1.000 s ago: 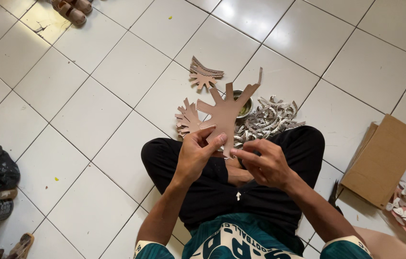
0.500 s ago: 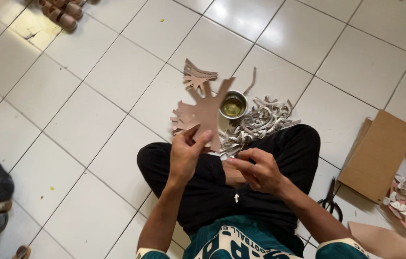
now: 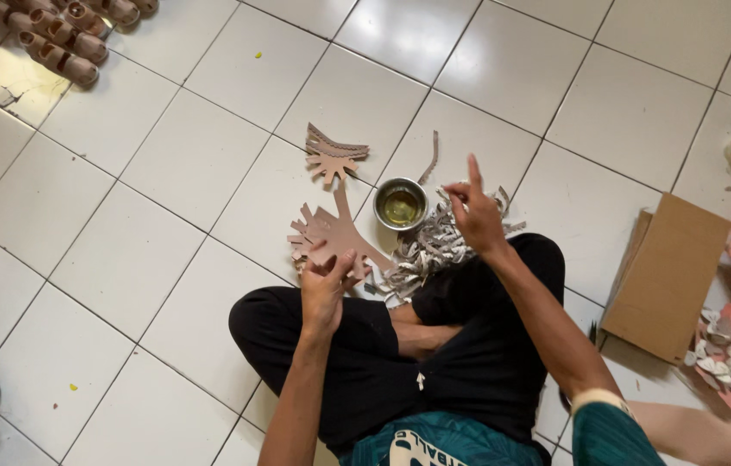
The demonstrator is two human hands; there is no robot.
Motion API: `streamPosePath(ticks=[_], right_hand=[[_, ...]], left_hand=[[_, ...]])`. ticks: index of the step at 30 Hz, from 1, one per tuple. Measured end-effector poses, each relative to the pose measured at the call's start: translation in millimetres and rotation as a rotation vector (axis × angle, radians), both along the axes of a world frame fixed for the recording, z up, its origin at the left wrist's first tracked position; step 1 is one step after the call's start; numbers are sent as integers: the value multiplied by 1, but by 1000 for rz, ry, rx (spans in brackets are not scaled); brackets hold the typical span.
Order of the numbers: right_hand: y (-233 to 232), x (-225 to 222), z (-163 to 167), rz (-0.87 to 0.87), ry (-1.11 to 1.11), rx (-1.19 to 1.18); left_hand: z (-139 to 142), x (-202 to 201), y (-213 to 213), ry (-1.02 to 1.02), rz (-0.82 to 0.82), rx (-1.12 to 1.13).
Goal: The person sits on the workshop floor and applies glue from a can into a small metal bowl, then brushes glue onto cut leather sandal parts and presses the pieces together by hand, setting finished pieces aside with other completed sandal uppers.
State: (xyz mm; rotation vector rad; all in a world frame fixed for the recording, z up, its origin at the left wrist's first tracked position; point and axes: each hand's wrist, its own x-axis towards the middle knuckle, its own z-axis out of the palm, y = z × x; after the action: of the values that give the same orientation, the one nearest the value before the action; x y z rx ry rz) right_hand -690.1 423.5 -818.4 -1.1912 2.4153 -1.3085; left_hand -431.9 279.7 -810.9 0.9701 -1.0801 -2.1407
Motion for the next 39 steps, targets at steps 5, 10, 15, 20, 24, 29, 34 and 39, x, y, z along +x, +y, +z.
streamPosePath(ticks=[5, 10, 15, 20, 24, 29, 34, 39], right_hand=[[-72, -49, -27, 258, 240, 324], [-95, -59, -41, 289, 522, 518], [-79, -61, -36, 250, 618, 653], [-57, -68, -16, 20, 314, 333], [-42, -82, -10, -117, 365, 128], [-25, -74, -23, -128, -57, 420], [-28, -46, -42, 50, 221, 524], [-29, -49, -35, -11, 172, 488]], left_hand=[[-9, -11, -3, 38, -3, 43], [-9, -13, -12, 67, -10, 32], [-13, -16, -24, -91, 18, -22], [-12, -9, -20, -89, 21, -47], [-13, 5, -14, -48, 16, -25], [-17, 10, -2, -45, 0, -42], [-15, 8, 8, 2, -17, -5], [-11, 9, 10, 3, -1, -5]])
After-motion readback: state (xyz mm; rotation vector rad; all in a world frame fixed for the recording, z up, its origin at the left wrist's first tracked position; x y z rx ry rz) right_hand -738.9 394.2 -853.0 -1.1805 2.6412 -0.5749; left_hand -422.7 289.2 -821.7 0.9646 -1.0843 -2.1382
